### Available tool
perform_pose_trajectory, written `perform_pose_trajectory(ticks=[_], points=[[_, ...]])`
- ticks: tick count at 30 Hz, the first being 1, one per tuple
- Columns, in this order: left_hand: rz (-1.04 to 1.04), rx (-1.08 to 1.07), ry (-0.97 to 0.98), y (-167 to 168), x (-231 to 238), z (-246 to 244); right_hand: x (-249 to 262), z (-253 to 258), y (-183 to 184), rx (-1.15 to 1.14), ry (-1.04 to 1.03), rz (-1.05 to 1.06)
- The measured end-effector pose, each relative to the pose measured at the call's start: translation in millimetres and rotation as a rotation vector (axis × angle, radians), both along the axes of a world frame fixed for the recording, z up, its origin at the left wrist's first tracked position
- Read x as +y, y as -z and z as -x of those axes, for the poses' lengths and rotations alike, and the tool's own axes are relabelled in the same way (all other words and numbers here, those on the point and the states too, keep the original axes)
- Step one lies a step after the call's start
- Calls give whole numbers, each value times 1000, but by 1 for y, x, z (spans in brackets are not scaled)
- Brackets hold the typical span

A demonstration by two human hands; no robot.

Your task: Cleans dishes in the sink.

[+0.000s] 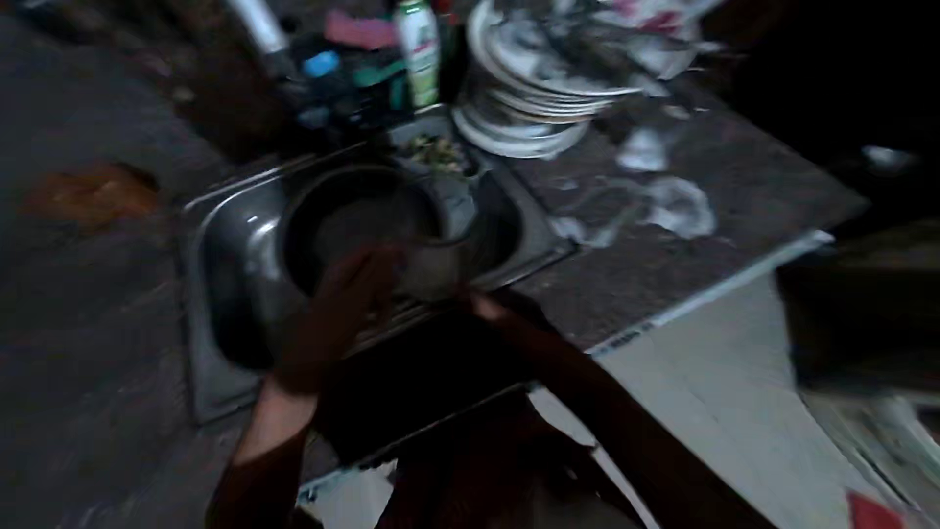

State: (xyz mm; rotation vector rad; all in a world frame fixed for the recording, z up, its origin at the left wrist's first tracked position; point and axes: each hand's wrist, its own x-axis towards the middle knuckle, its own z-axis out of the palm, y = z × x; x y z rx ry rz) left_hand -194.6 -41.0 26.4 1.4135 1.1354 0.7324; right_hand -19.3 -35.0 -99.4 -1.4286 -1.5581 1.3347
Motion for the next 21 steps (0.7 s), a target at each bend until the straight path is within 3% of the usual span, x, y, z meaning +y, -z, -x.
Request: perform_pose_trajectory(ticks=[3, 4, 6, 8, 11, 13, 16, 18, 21], points=[[33, -9, -480, 13, -33, 87, 70, 28, 21, -548, -116, -202], [33, 30, -588, 23, -36, 106, 82, 34, 34, -662, -164, -276], [91, 103, -769, 43, -35, 133, 94, 40, 82, -691, -134, -621], [161, 72, -893, 58, -27, 149, 100, 54, 56, -849, -367, -392], [201, -106, -952, 70, -9, 159, 102, 76, 43, -698, -427, -244], [229, -148, -918, 74, 5, 159, 98, 91, 46, -423, -329, -302], [310, -163, -861, 86, 27, 159, 83, 124, 10, -197, -278, -355], [357, -127, -811, 98, 38, 161, 80, 147, -1, -149, -328, -561], [393, -7, -767, 110, 45, 162, 85, 179, -8, -297, -414, -1016]])
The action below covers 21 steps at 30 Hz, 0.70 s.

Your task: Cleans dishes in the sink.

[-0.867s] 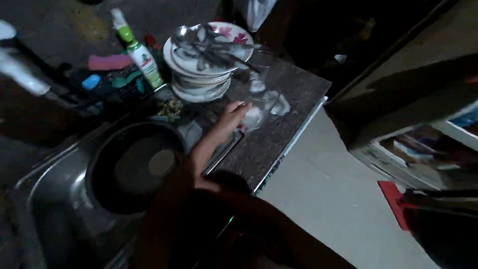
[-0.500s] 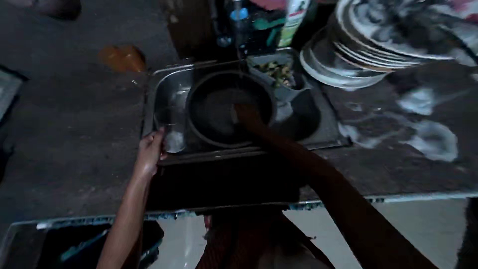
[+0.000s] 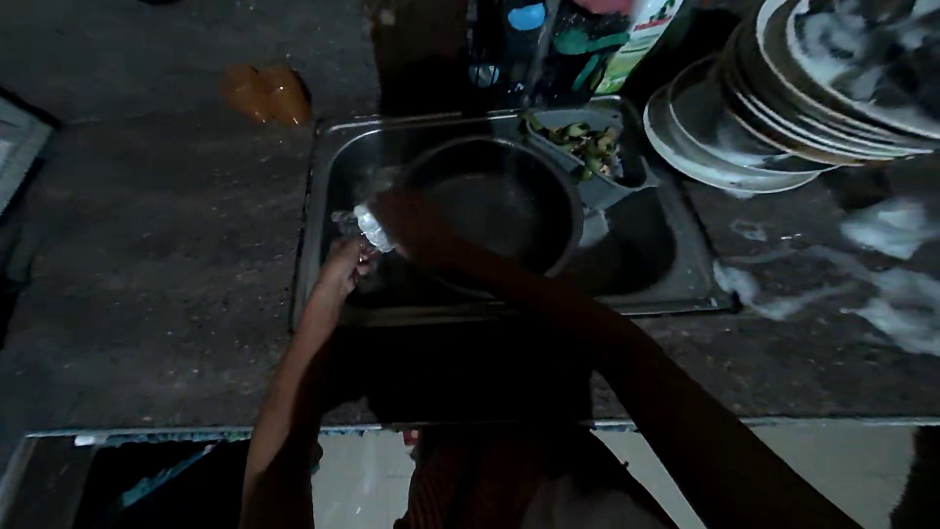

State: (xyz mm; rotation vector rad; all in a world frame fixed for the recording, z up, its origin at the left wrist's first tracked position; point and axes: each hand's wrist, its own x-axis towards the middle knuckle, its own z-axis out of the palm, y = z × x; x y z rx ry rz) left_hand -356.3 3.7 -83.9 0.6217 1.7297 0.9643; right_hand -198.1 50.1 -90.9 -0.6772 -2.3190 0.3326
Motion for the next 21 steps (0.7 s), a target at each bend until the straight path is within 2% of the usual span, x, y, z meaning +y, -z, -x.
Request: perform_pose_trajectory(ticks=[2, 5, 8, 12, 16, 19, 21], points=[[36, 17, -14, -3, 4, -2, 1, 11, -15, -134, -68, -16], [76, -75, -30, 6, 7, 6, 7, 18, -18, -186, -147, -143], [154, -94, -3, 10, 10, 11, 12, 14, -26, -235, -133, -234], [157, 84, 52, 10, 3, 18, 15, -21, -32, -262, 107, -47], [138, 228, 146, 6, -10, 21, 33, -70, 6, -448, 340, 200], [87, 260, 127, 2, -14, 17, 40, -100, 42, -673, 360, 222], [56, 294, 151, -2, -13, 14, 39, -105, 50, -760, 363, 329]])
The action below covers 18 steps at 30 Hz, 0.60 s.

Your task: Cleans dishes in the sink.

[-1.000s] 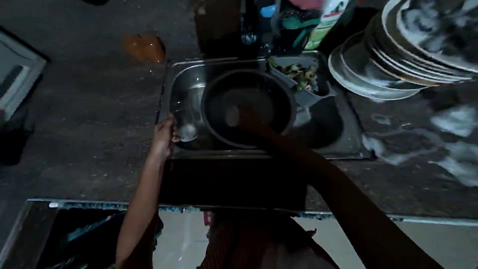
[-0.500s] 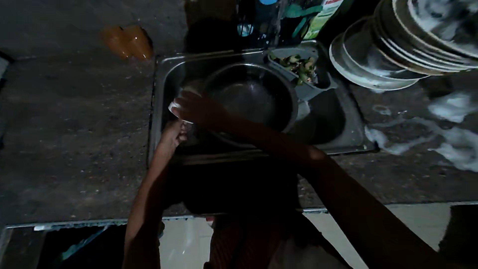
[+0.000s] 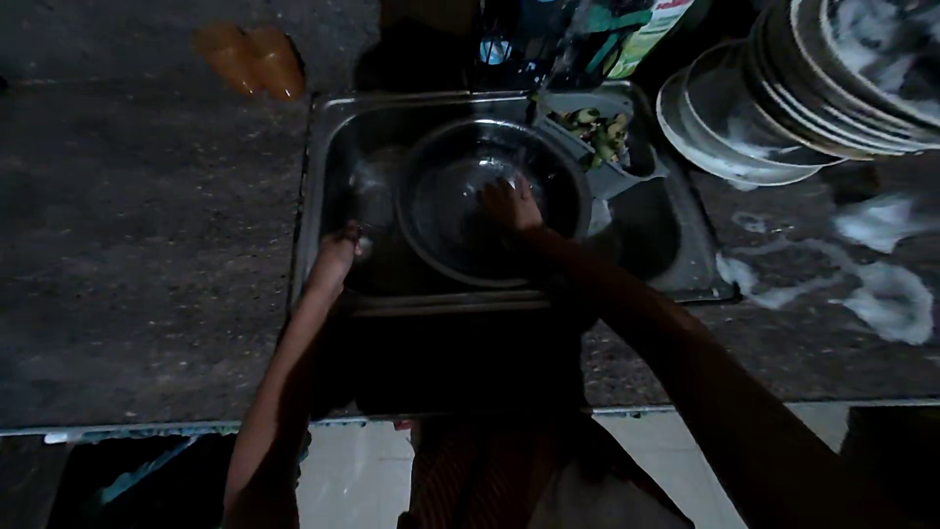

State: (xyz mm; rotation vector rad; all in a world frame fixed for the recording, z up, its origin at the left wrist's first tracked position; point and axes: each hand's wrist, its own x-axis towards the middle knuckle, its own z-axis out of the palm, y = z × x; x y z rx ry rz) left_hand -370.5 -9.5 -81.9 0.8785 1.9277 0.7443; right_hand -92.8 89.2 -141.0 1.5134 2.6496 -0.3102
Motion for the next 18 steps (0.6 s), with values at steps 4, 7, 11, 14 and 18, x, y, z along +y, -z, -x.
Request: perform_pose_trajectory(ticks=[4, 7, 11, 14, 18], points=[[-2, -16, -13, -6, 0, -1, -5, 14, -1, 177, 213, 196], [-26, -92, -87, -6, -1, 0, -8, 35, -13, 513, 335, 215], [-43, -146, -141, -2, -4, 0, -19, 77, -35, 707, 67, 75], [-23, -166, -172, -3, -2, 0, -22, 111, -38, 611, -263, -250], [-13, -180, -179, 1, -1, 4, -20, 138, -49, 552, -591, -569]])
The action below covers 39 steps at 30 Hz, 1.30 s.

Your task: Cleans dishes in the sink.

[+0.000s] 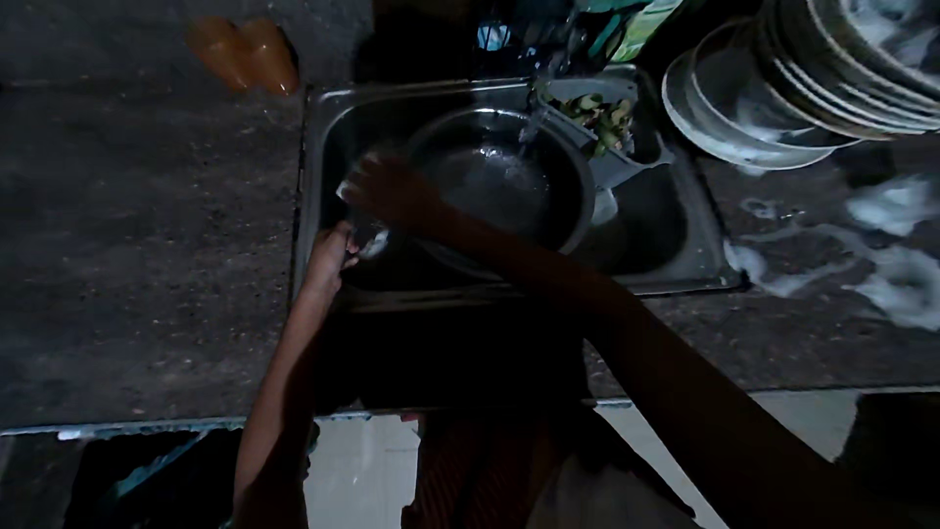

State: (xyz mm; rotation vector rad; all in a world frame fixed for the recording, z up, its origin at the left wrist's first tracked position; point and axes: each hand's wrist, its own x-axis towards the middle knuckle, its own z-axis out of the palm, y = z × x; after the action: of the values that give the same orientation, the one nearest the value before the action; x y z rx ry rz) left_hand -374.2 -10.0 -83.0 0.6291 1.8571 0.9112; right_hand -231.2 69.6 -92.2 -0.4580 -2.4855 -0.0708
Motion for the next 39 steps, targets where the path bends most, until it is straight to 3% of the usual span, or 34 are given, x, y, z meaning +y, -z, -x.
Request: perform_pose_trajectory(ticks=[5, 9, 14, 20, 24, 26, 28, 31, 36, 39], points=[[-30, 172, 143, 1, -5, 0, 9, 4, -5, -76, -50, -121], [-97, 496, 446, -16, -7, -11, 12, -17, -21, -197, 106, 16], [-325, 899, 909, -21, -13, -11, 18, -78, 2, -114, 241, 173], [-635, 1334, 1099, -15, -30, 5, 24, -128, 44, -244, 392, 206], [-584, 1488, 1205, -16, -32, 14, 19, -136, 53, -383, 470, 327], [-458, 1550, 1289, -19, -33, 14, 18, -138, 65, -385, 497, 353], [-287, 1576, 1391, -24, -33, 11, 17, -135, 76, -393, 512, 404], [-192, 1456, 1453, -24, -35, 11, 13, -118, 64, -463, 571, 718], [-543, 1237, 1106, 1, -36, 23, 18, -113, 63, -10, 436, 1087], [-526, 947, 896, -8, -31, 17, 12, -95, 46, 241, 308, 1169]])
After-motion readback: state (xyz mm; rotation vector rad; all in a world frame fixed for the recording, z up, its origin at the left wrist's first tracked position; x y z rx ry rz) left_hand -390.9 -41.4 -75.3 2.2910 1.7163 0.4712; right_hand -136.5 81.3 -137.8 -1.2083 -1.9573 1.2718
